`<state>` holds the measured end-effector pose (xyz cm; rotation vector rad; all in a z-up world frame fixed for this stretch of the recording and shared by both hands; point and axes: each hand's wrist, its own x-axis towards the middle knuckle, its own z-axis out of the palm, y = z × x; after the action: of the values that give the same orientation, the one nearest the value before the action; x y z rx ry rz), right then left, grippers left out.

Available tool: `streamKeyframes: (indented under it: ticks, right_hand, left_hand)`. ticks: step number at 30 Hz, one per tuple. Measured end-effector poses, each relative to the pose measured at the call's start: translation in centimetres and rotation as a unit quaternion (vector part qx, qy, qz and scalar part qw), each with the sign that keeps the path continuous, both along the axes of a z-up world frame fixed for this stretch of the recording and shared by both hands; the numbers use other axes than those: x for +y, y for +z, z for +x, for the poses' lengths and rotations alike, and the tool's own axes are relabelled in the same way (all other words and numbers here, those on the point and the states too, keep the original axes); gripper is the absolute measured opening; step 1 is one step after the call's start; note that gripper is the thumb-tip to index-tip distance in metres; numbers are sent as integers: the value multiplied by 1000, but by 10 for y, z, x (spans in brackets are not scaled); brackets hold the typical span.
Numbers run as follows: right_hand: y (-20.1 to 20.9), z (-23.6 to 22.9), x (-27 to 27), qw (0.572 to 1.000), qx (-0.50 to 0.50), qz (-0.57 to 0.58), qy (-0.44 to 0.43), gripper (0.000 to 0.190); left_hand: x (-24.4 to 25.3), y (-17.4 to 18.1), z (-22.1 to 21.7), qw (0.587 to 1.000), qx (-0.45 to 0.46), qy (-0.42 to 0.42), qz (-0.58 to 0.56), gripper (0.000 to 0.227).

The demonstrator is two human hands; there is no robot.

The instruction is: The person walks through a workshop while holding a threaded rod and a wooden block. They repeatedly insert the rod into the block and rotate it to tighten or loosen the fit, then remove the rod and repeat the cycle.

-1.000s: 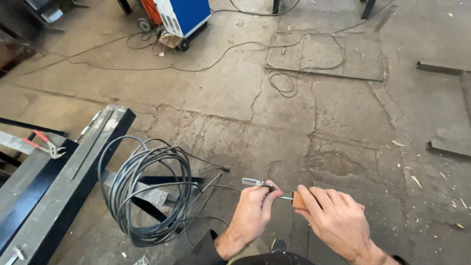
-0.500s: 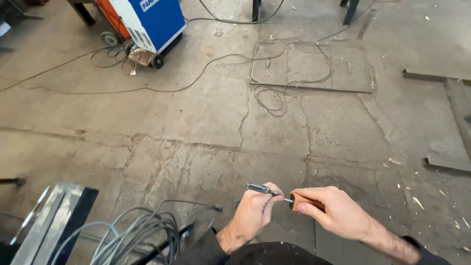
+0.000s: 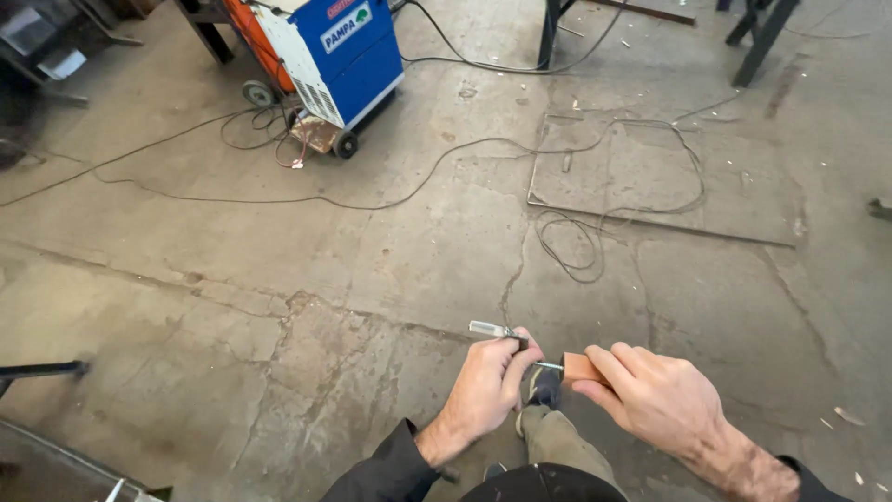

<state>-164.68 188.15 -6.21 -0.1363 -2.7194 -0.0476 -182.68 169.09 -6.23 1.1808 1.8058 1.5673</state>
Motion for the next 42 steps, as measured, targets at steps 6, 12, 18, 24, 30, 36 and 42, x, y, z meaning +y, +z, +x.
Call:
streamKeyframes:
  ticks: [6,12,18,24,30,36,42]
  right_hand:
    - [-7,-137,108,685,-292,-667,38,53]
    - [18,-253,157,996,-42,-76,-10,65]
    - [13,-360,224,991,60,119,8,82]
    - [24,-459,276,966,79,213,125,51]
    - [8,-562,312,965,83,217,125,63]
    - [-6,-675,346,973,-146,-172,55,53]
    - [21,-794,380,651,-409,-639,-8,43]
  left_hand:
    - [46,2,-116,975,197,-82,58,25]
    - [140,0,-227,985,108,104,91,11]
    - [213,30,-327,987,43,151,42,16]
    - [256,30,-427,965,-240,7,-102,55]
    - [306,-8,-528,981,-36,163,-102,67]
    - [321,15,-647,973,218,39,69,20]
    - [343,7,-753,961,271,-10,57,18]
